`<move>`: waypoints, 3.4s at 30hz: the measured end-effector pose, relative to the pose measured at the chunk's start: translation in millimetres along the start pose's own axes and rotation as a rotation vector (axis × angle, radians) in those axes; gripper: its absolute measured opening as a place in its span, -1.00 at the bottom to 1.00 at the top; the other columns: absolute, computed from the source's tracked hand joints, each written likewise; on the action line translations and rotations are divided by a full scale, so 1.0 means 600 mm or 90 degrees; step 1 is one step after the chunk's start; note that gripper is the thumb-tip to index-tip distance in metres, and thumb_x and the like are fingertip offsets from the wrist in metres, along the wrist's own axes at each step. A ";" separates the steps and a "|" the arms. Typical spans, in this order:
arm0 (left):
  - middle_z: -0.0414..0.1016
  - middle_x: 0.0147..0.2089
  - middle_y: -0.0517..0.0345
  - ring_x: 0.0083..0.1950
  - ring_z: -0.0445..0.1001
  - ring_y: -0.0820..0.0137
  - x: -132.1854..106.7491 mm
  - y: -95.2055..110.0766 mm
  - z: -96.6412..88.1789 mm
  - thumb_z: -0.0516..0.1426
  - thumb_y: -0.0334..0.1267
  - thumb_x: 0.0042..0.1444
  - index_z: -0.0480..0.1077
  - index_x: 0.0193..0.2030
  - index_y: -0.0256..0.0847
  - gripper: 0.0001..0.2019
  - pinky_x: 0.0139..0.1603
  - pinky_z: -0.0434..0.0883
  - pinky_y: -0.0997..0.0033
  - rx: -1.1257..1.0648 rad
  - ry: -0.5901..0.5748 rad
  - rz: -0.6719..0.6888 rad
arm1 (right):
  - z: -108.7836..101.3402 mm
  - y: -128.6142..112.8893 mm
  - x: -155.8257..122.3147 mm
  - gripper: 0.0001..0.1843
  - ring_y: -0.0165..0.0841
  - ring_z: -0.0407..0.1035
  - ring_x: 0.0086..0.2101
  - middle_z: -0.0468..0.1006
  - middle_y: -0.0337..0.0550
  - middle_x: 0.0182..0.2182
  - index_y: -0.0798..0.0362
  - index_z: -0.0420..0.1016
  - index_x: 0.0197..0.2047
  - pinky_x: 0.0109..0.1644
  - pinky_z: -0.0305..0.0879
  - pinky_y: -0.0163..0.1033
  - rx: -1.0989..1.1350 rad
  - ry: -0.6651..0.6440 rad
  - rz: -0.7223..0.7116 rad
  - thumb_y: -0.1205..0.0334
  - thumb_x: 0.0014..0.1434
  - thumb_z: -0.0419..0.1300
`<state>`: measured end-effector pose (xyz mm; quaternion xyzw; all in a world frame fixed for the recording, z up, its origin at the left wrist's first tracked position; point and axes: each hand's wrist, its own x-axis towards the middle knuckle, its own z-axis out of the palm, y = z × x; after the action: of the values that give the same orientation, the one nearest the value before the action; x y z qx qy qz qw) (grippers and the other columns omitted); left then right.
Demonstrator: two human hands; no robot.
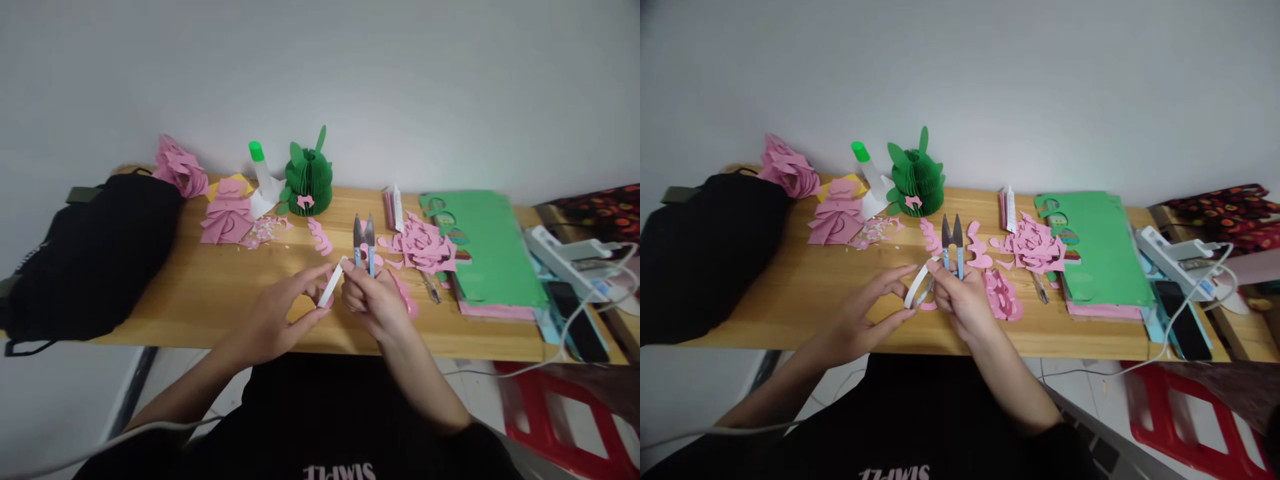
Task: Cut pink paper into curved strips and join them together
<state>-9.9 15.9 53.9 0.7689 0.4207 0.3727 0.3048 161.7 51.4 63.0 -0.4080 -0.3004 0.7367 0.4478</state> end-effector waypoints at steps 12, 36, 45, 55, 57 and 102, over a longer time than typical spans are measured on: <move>0.56 -0.18 0.21 -0.23 0.52 0.48 0.020 -0.002 0.010 0.13 -0.38 0.23 0.27 0.22 -0.05 -0.58 -0.15 0.47 0.47 -0.003 0.063 0.108 | 0.004 -0.022 0.009 -0.38 -0.68 -0.24 -0.74 -0.05 -0.56 -0.78 0.01 0.03 -0.66 -0.69 -0.32 -0.44 0.026 0.044 -0.025 0.02 -0.16 0.47; 0.44 -0.44 0.35 -0.41 0.46 0.52 0.053 0.009 -0.015 0.21 -0.37 0.11 0.25 0.04 -0.16 -0.63 -0.35 0.35 0.51 -0.514 -0.028 -0.198 | -0.078 -0.090 -0.022 -0.43 -0.51 0.05 -0.70 0.22 -0.32 -0.77 0.07 0.47 -0.58 -0.61 -0.07 -0.34 -0.769 -0.036 -0.215 -0.17 0.25 0.05; 0.46 -0.42 0.32 -0.34 0.47 0.47 0.055 0.016 -0.017 0.21 -0.34 0.08 0.26 0.03 -0.17 -0.63 -0.25 0.37 0.45 -0.461 -0.056 -0.227 | -0.065 -0.109 -0.020 -0.47 -0.51 0.05 -0.71 0.27 -0.31 -0.76 0.04 0.35 -0.64 -0.61 -0.06 -0.33 -0.773 -0.100 -0.211 -0.11 0.25 0.10; 0.49 -0.39 0.27 -0.30 0.51 0.44 0.056 0.013 -0.019 0.22 -0.36 0.07 0.28 0.05 -0.18 -0.61 -0.18 0.43 0.42 -0.472 -0.082 -0.225 | -0.061 -0.108 -0.018 -0.43 -0.51 0.00 -0.73 0.22 -0.32 -0.78 0.02 0.35 -0.68 -0.63 -0.14 -0.31 -0.726 -0.092 -0.206 -0.14 0.25 0.09; 0.49 -0.39 0.28 -0.31 0.51 0.44 0.055 0.012 -0.019 0.22 -0.35 0.07 0.28 0.05 -0.18 -0.61 -0.20 0.43 0.42 -0.480 -0.071 -0.228 | -0.060 -0.107 -0.019 -0.41 -0.52 -0.01 -0.73 0.22 -0.31 -0.78 0.02 0.34 -0.69 -0.63 -0.16 -0.30 -0.727 -0.088 -0.217 -0.15 0.25 0.09; 0.49 -0.35 0.17 -0.34 0.43 0.44 0.040 -0.042 0.017 0.17 -0.22 0.09 0.52 -0.30 -0.20 -0.86 -0.34 0.33 0.46 -0.171 0.082 -0.273 | -0.029 0.022 0.012 -0.78 -0.54 0.05 -0.62 0.24 -0.40 -0.65 0.09 0.45 -0.48 -0.53 0.05 -0.36 -0.325 0.051 -0.054 0.11 -0.06 0.32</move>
<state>-3.2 46.8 36.5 0.5897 0.5393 0.4006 0.4483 169.2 54.1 41.7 -0.5236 -0.4751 0.6011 0.3725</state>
